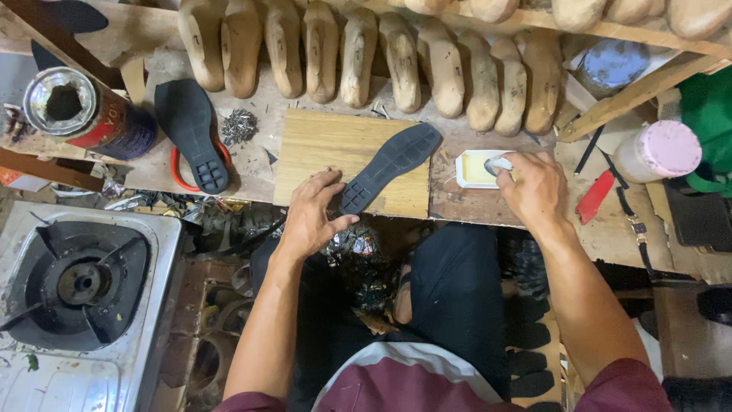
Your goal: The person sits at a workshop bench and applies wax from a white styrofoam tray onto black rubber shoe soles using a small applicator, rubbing the wax across the sole surface one sole at a time. Finished soles are stacked on the bench, and the person dips the applicator back into the wax tray between soles.
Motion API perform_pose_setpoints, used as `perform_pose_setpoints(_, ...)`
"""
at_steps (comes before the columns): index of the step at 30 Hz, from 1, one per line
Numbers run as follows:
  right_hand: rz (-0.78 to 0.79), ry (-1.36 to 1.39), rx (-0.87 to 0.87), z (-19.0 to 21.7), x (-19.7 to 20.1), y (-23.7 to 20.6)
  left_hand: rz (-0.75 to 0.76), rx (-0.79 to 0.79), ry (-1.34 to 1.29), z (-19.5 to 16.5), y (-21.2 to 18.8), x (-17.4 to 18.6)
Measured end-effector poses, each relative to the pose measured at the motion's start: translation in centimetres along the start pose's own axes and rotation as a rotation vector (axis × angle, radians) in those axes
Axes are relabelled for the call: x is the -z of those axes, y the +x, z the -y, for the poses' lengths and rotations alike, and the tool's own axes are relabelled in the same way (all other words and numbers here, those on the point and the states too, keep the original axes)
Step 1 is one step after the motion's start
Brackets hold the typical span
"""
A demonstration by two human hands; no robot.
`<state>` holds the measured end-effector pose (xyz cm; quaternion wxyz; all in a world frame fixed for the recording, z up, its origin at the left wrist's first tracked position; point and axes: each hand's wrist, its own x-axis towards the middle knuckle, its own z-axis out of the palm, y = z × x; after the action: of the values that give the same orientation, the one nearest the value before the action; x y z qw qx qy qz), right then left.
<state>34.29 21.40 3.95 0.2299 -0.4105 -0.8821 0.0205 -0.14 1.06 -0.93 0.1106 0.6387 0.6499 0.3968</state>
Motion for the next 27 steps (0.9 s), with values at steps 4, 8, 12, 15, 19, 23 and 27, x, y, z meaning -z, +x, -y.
perform_pose_setpoints(4,0.024,-0.058,0.018,0.0,0.0,0.1,0.015,0.006,-0.026,0.2,0.1,0.0)
perform_pose_setpoints(8,0.016,-0.002,-0.022,0.0,0.4,0.0,0.006,0.017,-0.022,0.2,0.0,-0.1)
perform_pose_setpoints(12,-0.036,-0.059,0.051,-0.1,1.1,0.0,0.009,0.031,-0.019,0.1,-0.1,-0.1)
perform_pose_setpoints(15,-0.04,-0.065,0.041,0.4,1.7,0.4,0.021,0.03,0.002,0.1,-0.1,-0.3)
perform_pose_setpoints(19,-0.113,0.114,-0.013,2.8,1.7,1.7,-0.009,0.033,0.003,-0.1,-0.3,-0.4)
perform_pose_setpoints(23,-0.096,0.261,-0.016,7.9,-0.5,3.7,-0.004,0.023,0.022,-0.3,-0.2,-0.5)
perform_pose_setpoints(27,-0.046,0.251,0.12,11.9,-2.9,6.1,-0.025,-0.008,0.009,-0.5,0.2,-0.3)
